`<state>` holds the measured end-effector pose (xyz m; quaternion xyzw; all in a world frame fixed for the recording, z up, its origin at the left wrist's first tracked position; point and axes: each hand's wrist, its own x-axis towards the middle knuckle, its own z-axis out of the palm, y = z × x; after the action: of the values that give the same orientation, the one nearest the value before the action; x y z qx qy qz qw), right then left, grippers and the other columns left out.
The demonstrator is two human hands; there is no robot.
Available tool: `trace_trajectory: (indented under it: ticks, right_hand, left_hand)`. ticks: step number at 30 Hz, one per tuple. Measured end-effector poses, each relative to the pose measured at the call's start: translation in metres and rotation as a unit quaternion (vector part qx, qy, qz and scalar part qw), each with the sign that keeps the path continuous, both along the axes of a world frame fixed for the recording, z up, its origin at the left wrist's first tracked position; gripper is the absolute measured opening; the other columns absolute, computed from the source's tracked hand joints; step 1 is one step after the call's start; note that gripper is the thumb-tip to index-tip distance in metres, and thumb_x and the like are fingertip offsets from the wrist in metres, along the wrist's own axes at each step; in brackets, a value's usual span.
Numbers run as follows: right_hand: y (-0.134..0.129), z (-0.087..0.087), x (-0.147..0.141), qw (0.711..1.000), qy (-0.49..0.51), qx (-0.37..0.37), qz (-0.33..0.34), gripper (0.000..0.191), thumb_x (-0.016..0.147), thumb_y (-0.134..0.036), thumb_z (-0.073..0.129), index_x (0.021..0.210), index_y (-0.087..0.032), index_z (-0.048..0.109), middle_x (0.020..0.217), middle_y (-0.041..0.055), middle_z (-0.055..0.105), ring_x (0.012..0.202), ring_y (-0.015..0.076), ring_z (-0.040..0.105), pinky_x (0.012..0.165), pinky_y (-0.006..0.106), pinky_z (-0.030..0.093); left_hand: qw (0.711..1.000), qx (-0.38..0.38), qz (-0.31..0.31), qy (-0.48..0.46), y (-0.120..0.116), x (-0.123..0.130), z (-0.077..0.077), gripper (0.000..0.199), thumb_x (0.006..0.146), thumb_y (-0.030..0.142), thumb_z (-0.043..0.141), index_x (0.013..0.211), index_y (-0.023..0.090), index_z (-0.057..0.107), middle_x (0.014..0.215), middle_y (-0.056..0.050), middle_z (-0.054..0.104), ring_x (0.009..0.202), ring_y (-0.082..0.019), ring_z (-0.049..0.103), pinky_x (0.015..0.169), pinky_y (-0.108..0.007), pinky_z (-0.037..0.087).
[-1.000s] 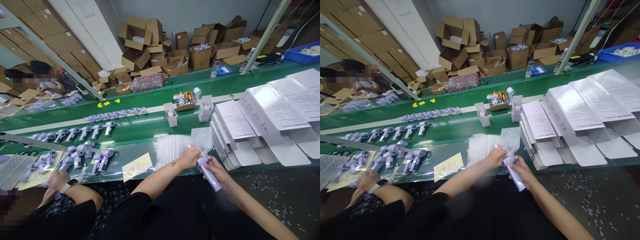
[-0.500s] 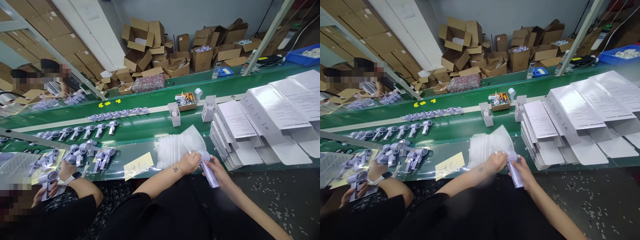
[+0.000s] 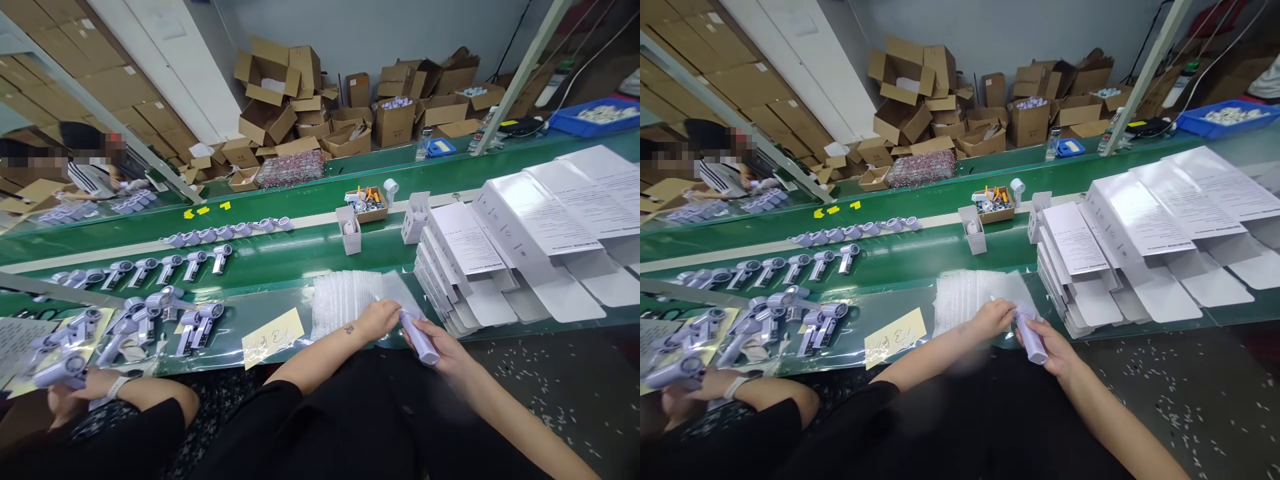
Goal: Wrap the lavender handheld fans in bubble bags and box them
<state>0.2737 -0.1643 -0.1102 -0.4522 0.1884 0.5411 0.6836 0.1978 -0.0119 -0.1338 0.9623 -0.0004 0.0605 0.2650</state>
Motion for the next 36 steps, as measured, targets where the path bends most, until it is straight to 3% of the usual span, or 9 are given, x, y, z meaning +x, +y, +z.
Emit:
trace_trajectory:
  ticks: [9,12,15,22,25,28,30,32,36]
  right_hand:
    - [-0.015,0.01,0.011,0.993,-0.072,-0.075,0.048,0.014,0.07,-0.018,0.065,0.078,-0.018,0.054,0.056,0.0,0.062,0.045,0.0116,0.06,0.037,0.016,0.047]
    - [-0.025,0.034,0.015,0.953,-0.252,-0.107,0.132,0.016,0.075,-0.029,0.061,0.068,-0.019,0.05,0.048,-0.0043,0.055,0.031,0.0061,0.046,0.026,0.013,0.028]
    - [-0.028,0.062,0.016,0.895,-0.384,-0.129,0.186,0.025,0.08,-0.04,0.054,0.067,-0.02,0.049,0.051,-0.0036,0.057,0.036,0.0084,0.051,0.032,0.017,0.036]
    - [-0.005,0.098,-0.005,0.848,-0.47,0.074,0.234,0.028,0.086,-0.043,0.047,0.075,-0.018,0.054,0.073,0.0022,0.064,0.071,0.0155,0.063,0.071,0.03,0.051]
    - [0.0,0.1,-0.01,0.853,-0.483,0.08,0.18,0.028,0.084,-0.045,0.051,0.076,-0.018,0.053,0.069,0.0027,0.064,0.066,0.0161,0.062,0.066,0.031,0.051]
    - [-0.009,0.097,-0.002,0.85,-0.516,-0.093,-0.049,0.036,0.078,-0.047,0.059,0.099,-0.02,0.048,0.061,-0.0001,0.063,0.058,0.0184,0.062,0.058,0.032,0.051]
    - [-0.017,0.092,0.008,0.8,-0.542,-0.22,-0.132,0.058,0.072,-0.045,0.066,0.117,-0.02,0.041,0.058,-0.0014,0.063,0.055,0.0198,0.061,0.058,0.032,0.049]
    - [-0.02,0.088,0.019,0.727,-0.612,-0.298,-0.094,0.058,0.071,-0.043,0.067,0.119,-0.019,0.046,0.057,-0.001,0.062,0.052,0.0192,0.059,0.058,0.031,0.046]
    - [-0.012,0.093,0.031,0.486,-0.788,-0.377,0.003,0.024,0.086,-0.034,0.046,0.093,-0.019,0.063,0.06,0.0021,0.06,0.054,0.0152,0.054,0.055,0.026,0.037]
  left_hand:
    - [0.94,-0.307,0.114,0.098,0.01,0.012,0.035,0.025,0.078,0.022,0.051,0.095,0.014,0.067,0.071,-0.002,0.066,0.062,-0.011,0.059,0.06,-0.021,0.048]
    - [0.881,-0.428,0.139,0.147,0.015,0.009,0.056,0.028,0.077,0.023,0.053,0.099,0.011,0.065,0.052,0.003,0.055,0.046,-0.008,0.051,0.046,-0.018,0.042]
    - [0.859,-0.477,0.114,0.146,0.027,-0.002,0.076,0.031,0.078,0.026,0.055,0.104,0.011,0.062,0.05,0.004,0.051,0.041,-0.007,0.046,0.043,-0.018,0.038]
    - [0.903,-0.417,-0.076,0.078,0.053,-0.013,0.085,0.111,0.035,0.028,0.088,0.134,0.027,0.038,0.124,-0.01,0.046,0.085,-0.015,0.054,0.069,-0.024,0.046]
    - [0.891,-0.438,-0.081,0.086,0.035,-0.013,0.077,0.067,0.051,0.036,0.083,0.11,0.017,0.058,0.102,-0.007,0.058,0.083,-0.016,0.056,0.071,-0.026,0.046]
    - [0.871,-0.49,0.007,0.047,0.029,-0.018,0.068,0.04,0.064,0.036,0.076,0.092,0.013,0.06,0.081,-0.002,0.06,0.072,-0.013,0.056,0.067,-0.025,0.046]
    - [0.851,-0.519,0.084,0.012,0.038,-0.022,0.064,0.035,0.065,0.035,0.075,0.086,0.012,0.058,0.072,0.0,0.058,0.062,-0.011,0.053,0.057,-0.023,0.046]
    - [0.831,-0.537,0.146,-0.018,0.053,-0.026,0.063,0.032,0.067,0.036,0.072,0.08,0.013,0.056,0.064,0.002,0.055,0.054,-0.009,0.05,0.048,-0.021,0.043]
    - [0.807,-0.552,0.192,-0.087,0.081,-0.033,0.065,0.028,0.069,0.035,0.07,0.077,0.012,0.057,0.064,0.001,0.054,0.053,-0.009,0.05,0.043,-0.019,0.041]
